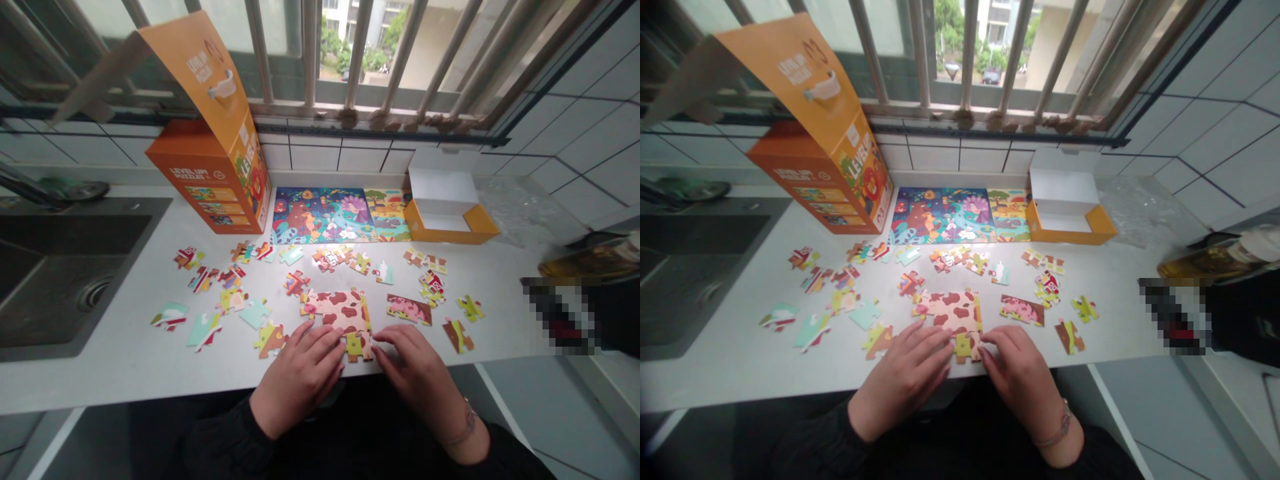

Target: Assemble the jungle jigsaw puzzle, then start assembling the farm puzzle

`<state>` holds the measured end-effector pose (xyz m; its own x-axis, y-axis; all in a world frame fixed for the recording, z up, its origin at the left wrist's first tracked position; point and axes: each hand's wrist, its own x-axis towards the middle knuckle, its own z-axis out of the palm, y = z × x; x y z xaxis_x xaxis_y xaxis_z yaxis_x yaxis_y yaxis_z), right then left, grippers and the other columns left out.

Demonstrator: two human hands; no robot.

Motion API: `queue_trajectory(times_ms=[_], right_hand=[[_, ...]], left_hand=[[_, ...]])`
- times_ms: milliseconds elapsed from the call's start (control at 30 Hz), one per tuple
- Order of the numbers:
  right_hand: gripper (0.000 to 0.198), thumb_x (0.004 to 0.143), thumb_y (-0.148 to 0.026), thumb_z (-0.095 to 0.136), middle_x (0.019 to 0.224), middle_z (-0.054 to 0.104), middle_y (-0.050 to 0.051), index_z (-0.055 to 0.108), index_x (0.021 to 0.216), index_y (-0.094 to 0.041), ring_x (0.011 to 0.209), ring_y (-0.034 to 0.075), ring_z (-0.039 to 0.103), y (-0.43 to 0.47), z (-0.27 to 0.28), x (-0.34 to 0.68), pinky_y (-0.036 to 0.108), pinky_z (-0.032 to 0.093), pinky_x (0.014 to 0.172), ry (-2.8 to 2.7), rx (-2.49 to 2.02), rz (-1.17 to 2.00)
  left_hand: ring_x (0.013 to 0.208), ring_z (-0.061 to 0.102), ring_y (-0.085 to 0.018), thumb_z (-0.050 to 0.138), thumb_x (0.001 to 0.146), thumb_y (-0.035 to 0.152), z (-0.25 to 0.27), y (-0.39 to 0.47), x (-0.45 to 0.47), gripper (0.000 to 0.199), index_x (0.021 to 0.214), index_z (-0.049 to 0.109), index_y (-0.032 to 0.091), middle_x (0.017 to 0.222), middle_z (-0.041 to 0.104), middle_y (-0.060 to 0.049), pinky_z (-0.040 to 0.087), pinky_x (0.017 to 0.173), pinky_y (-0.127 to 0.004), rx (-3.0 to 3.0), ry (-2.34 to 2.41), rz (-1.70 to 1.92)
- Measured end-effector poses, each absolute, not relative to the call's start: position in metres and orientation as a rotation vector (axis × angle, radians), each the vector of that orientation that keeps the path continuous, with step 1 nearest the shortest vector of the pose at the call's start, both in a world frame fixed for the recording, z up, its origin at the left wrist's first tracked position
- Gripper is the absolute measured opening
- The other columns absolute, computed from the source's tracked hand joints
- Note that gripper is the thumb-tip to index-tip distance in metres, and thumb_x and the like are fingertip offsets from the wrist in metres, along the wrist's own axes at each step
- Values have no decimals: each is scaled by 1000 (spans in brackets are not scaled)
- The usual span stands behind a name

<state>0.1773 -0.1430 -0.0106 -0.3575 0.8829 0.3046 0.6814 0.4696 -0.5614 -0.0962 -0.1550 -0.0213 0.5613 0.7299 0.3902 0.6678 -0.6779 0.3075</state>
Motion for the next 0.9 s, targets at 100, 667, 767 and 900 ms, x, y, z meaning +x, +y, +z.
queue_trajectory(times_ms=[100, 667, 767, 900], right_hand=[[18, 104, -25, 70, 114, 74, 10, 68, 121, -28, 105, 30, 72, -161, -19, 175, 48, 64, 90, -2176, -1312, 448], [37, 98, -37, 79, 125, 76, 13, 69, 133, -30, 112, 36, 73, -190, -27, 160, 56, 59, 96, -2196, -1410, 299], [30, 99, -31, 77, 124, 77, 12, 72, 129, -31, 111, 34, 74, -189, -28, 161, 54, 59, 96, -2185, -1408, 302], [25, 100, -25, 74, 122, 77, 10, 71, 125, -31, 112, 32, 75, -185, -27, 164, 53, 61, 96, -2149, -1392, 361]], left_hand=[[132, 70, -27, 59, 109, 20, -20, -155, -96, 30, 136, 72, 22, 142, 76, -9, 50, 122, -53, 2654, 1207, 728], [132, 68, -23, 67, 109, 35, -16, -156, -102, 23, 131, 74, 32, 139, 77, -1, 42, 128, -49, 2684, 934, 652], [134, 67, -25, 68, 108, 38, -14, -155, -104, 30, 137, 72, 32, 144, 76, -3, 43, 127, -51, 2674, 914, 617], [142, 63, -29, 63, 109, 37, -13, -154, -104, 45, 152, 63, 24, 154, 69, -9, 44, 127, -53, 2658, 982, 632]])
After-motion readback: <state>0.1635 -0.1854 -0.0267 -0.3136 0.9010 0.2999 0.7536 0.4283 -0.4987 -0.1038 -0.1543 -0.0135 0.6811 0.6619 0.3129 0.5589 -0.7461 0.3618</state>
